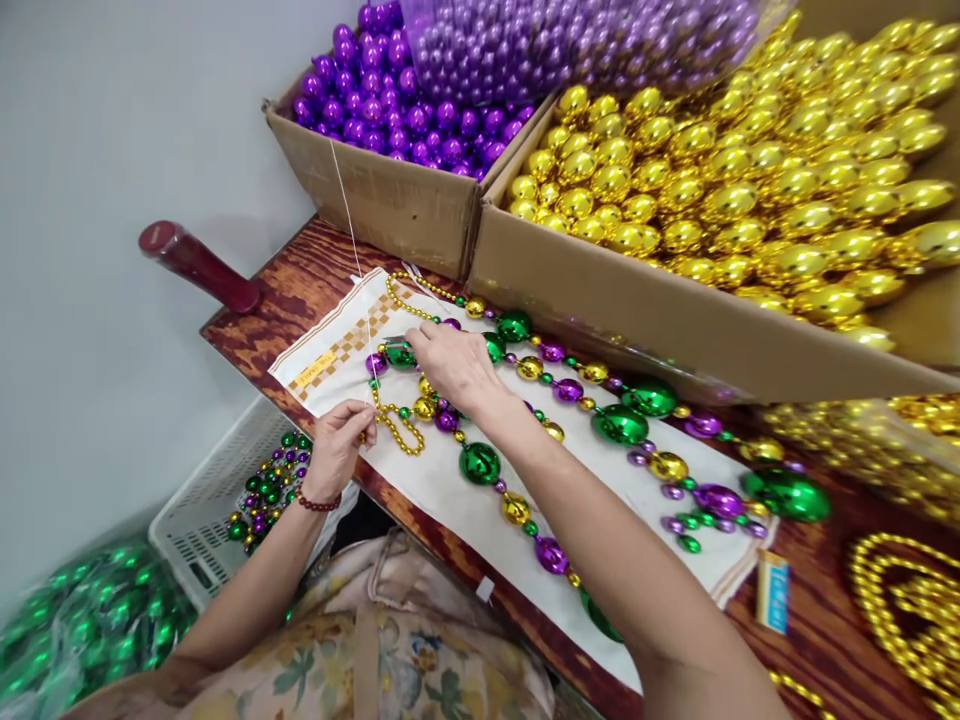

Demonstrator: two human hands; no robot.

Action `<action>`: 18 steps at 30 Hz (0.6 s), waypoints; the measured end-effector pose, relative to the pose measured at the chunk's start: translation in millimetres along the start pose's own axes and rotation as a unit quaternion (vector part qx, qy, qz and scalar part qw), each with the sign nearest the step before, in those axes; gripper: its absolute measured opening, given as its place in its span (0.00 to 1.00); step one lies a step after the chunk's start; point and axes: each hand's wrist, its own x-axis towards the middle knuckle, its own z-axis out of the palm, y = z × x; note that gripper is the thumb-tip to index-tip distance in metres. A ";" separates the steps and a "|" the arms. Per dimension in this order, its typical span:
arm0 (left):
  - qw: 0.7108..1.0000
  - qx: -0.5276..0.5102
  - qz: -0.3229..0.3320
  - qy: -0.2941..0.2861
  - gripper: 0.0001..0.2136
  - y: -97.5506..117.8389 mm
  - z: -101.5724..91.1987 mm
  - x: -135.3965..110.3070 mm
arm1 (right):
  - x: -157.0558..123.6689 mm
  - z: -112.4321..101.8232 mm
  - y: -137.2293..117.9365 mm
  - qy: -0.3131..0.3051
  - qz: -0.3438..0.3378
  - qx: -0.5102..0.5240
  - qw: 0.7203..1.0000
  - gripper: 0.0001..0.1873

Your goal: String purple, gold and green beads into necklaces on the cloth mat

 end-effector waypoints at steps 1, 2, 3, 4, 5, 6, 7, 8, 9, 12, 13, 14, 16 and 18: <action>1.000 0.001 -0.001 0.000 0.10 -0.4 -0.1 0.1 | 3.4 0.2 0.3 0.009 -0.016 -0.010 1.000 0.15; 1.000 0.002 -0.002 0.001 0.10 -0.8 -0.1 0.2 | 6.5 0.8 0.5 0.018 -0.031 -0.018 0.999 0.16; 1.000 0.002 -0.002 0.002 0.10 -1.2 0.1 0.4 | 9.4 1.5 0.6 0.023 -0.045 -0.025 0.998 0.17; 1.000 0.001 -0.002 0.003 0.10 -1.5 0.3 0.6 | 11.7 2.2 0.5 0.027 -0.055 -0.029 0.998 0.18; 1.000 0.000 -0.001 0.004 0.10 -1.7 0.6 0.8 | 13.6 2.7 0.4 0.030 -0.062 -0.031 0.997 0.19; 1.000 -0.002 -0.001 0.004 0.10 -1.8 1.0 0.9 | 15.0 2.9 0.2 0.032 -0.068 -0.032 0.997 0.19; 1.000 -0.005 -0.001 0.003 0.10 -1.7 1.3 1.1 | 16.0 2.9 -0.2 0.032 -0.076 -0.031 0.996 0.19; 1.000 -0.007 -0.001 0.003 0.10 -1.5 1.6 1.2 | 16.8 2.7 -0.6 0.033 -0.082 -0.029 0.996 0.19; 1.000 -0.009 -0.002 0.003 0.10 -1.2 1.9 1.2 | 17.4 2.4 -1.3 0.033 -0.088 -0.025 0.995 0.19; 1.000 -0.009 -0.004 0.004 0.10 0.0 2.8 1.4 | 20.0 2.5 -4.6 0.030 -0.097 -0.007 0.995 0.18; 1.000 -0.007 -0.004 0.005 0.10 0.3 3.1 1.5 | 21.5 3.1 -6.2 0.027 -0.096 0.000 0.995 0.18; 1.000 -0.005 -0.005 0.006 0.10 0.4 3.3 1.8 | 23.1 4.0 -7.9 0.023 -0.093 0.008 0.995 0.18; 1.000 0.001 -0.006 0.006 0.11 0.1 3.1 2.6 | 25.7 5.8 -10.4 0.009 -0.078 0.025 0.997 0.18; 1.000 0.013 -0.004 0.007 0.11 -0.1 1.3 3.6 | 23.9 6.3 -8.9 -0.014 -0.039 0.043 0.998 0.17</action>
